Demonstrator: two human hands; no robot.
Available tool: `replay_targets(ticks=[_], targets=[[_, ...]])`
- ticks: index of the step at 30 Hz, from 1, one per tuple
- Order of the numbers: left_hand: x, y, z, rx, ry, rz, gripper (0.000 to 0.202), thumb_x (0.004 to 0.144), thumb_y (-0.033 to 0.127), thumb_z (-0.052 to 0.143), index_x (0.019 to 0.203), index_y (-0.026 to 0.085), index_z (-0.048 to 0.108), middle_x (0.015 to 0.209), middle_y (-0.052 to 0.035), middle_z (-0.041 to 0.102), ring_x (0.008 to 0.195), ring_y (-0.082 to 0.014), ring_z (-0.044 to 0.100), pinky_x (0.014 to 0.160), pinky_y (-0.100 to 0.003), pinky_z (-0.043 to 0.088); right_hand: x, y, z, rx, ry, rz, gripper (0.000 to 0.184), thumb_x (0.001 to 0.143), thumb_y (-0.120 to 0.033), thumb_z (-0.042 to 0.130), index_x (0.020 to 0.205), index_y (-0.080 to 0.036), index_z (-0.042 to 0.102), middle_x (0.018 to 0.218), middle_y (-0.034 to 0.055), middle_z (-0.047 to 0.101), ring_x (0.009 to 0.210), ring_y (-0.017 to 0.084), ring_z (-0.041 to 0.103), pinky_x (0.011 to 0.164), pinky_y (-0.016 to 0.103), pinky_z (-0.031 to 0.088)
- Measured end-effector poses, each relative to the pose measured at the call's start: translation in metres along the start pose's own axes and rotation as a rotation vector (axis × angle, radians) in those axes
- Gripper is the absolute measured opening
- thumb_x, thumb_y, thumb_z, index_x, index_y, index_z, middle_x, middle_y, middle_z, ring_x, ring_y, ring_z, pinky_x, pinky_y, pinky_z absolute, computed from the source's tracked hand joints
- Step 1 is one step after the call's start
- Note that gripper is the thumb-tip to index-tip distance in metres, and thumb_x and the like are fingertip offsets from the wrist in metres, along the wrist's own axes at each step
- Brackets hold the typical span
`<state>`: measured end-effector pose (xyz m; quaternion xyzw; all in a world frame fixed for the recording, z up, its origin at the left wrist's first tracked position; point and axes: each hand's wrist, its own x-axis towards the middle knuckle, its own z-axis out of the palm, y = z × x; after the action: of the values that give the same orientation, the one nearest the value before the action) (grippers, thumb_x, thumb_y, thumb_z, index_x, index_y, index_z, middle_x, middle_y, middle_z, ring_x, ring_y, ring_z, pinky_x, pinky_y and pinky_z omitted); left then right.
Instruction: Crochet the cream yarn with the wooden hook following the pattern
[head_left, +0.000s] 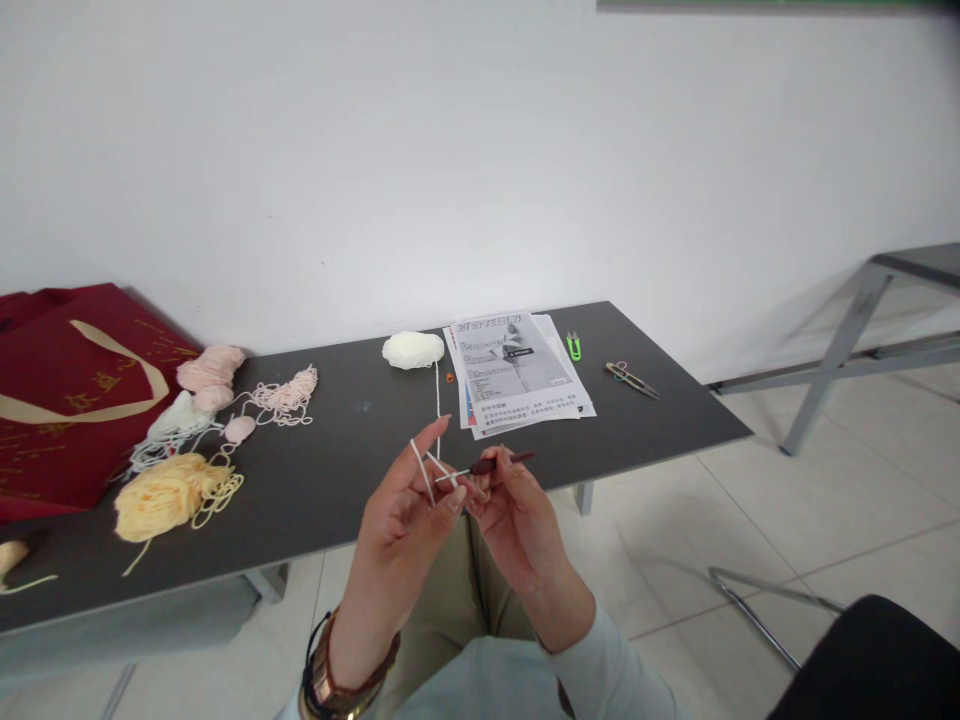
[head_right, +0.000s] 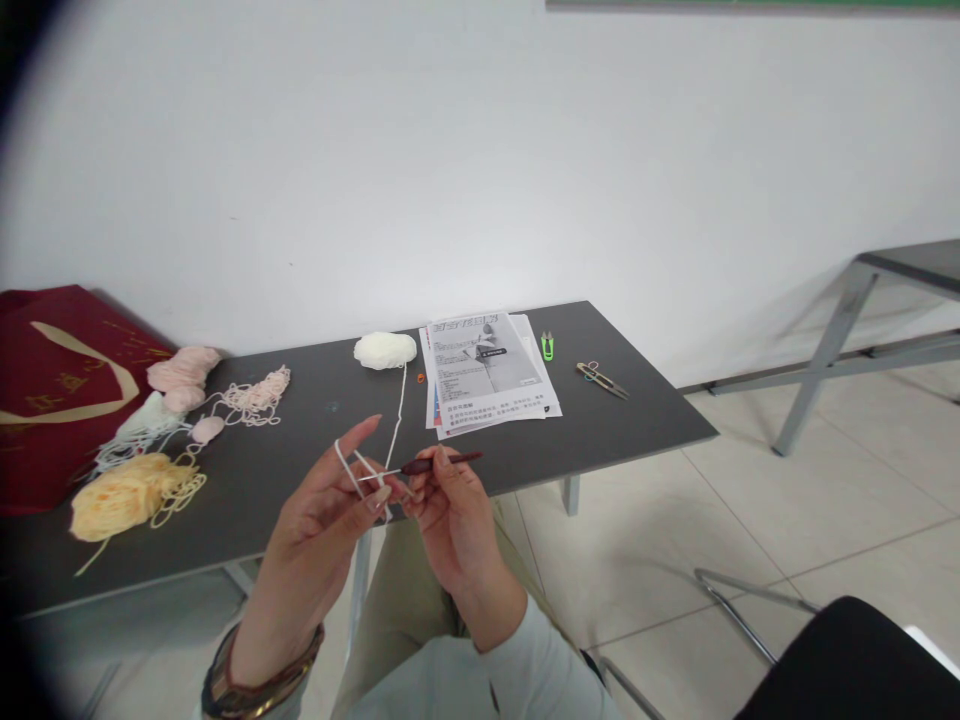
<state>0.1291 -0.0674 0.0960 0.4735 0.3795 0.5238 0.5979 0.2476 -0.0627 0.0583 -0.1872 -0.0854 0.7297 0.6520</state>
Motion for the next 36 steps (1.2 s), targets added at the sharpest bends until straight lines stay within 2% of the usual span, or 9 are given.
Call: replay_targets(ticks=[13,21,26,30,32,36], targets=[[0.003,-0.001,-0.001,0.113,0.033,0.023,0.048,0.079,0.020,0.067,0.125,0.029,0.056,0.087,-0.0003,0.063,0.081,-0.0107,0.059,0.081,-0.024,0.048,0.000,0.000,-0.001,0.002,-0.028,-0.022,0.014,0.082,-0.028,0.067,0.084,-0.014,0.067,0.061,-0.0018,0.061,0.055,0.006,0.055,0.054,0.016,0.048],[0.007,-0.007,-0.005,0.218,0.091,0.017,0.035,0.078,0.021,0.069,0.112,0.028,0.066,0.077,0.0031,0.059,0.073,-0.0072,0.055,0.071,-0.017,0.045,-0.001,0.000,-0.001,-0.011,-0.015,-0.038,0.015,0.082,-0.028,0.068,0.083,-0.013,0.068,0.062,-0.0011,0.062,0.055,0.006,0.055,0.051,0.015,0.047],[0.008,-0.006,-0.004,0.150,0.116,-0.012,0.057,0.076,0.019,0.070,0.128,0.035,0.054,0.073,0.0061,0.051,0.070,-0.0054,0.050,0.071,-0.016,0.043,-0.001,-0.002,0.000,-0.038,0.026,-0.051,0.017,0.077,-0.028,0.073,0.082,-0.013,0.068,0.063,-0.0006,0.063,0.055,0.006,0.056,0.052,0.015,0.048],[0.009,-0.004,-0.006,0.079,0.083,-0.048,0.069,0.074,0.017,0.071,0.136,0.036,0.046,0.070,0.0067,0.049,0.066,-0.0053,0.046,0.068,-0.017,0.042,0.000,-0.002,-0.002,-0.070,0.049,-0.064,0.017,0.076,-0.028,0.074,0.082,-0.013,0.069,0.063,0.0000,0.065,0.055,0.006,0.057,0.052,0.015,0.048],[0.010,-0.004,-0.008,0.069,0.073,-0.062,0.071,0.074,0.016,0.071,0.137,0.035,0.045,0.069,0.0063,0.049,0.065,-0.0058,0.046,0.066,-0.017,0.042,0.001,-0.002,-0.004,-0.083,0.054,-0.075,0.017,0.076,-0.027,0.073,0.083,-0.013,0.069,0.064,0.0002,0.066,0.054,0.006,0.057,0.052,0.015,0.049],[0.013,-0.006,-0.012,0.069,0.064,-0.095,0.067,0.069,0.015,0.074,0.131,0.031,0.053,0.070,0.0050,0.050,0.064,-0.0062,0.045,0.064,-0.018,0.041,0.003,-0.003,-0.007,-0.100,0.053,-0.102,0.016,0.077,-0.027,0.073,0.083,-0.013,0.069,0.064,0.0005,0.067,0.054,0.006,0.058,0.052,0.016,0.049]])
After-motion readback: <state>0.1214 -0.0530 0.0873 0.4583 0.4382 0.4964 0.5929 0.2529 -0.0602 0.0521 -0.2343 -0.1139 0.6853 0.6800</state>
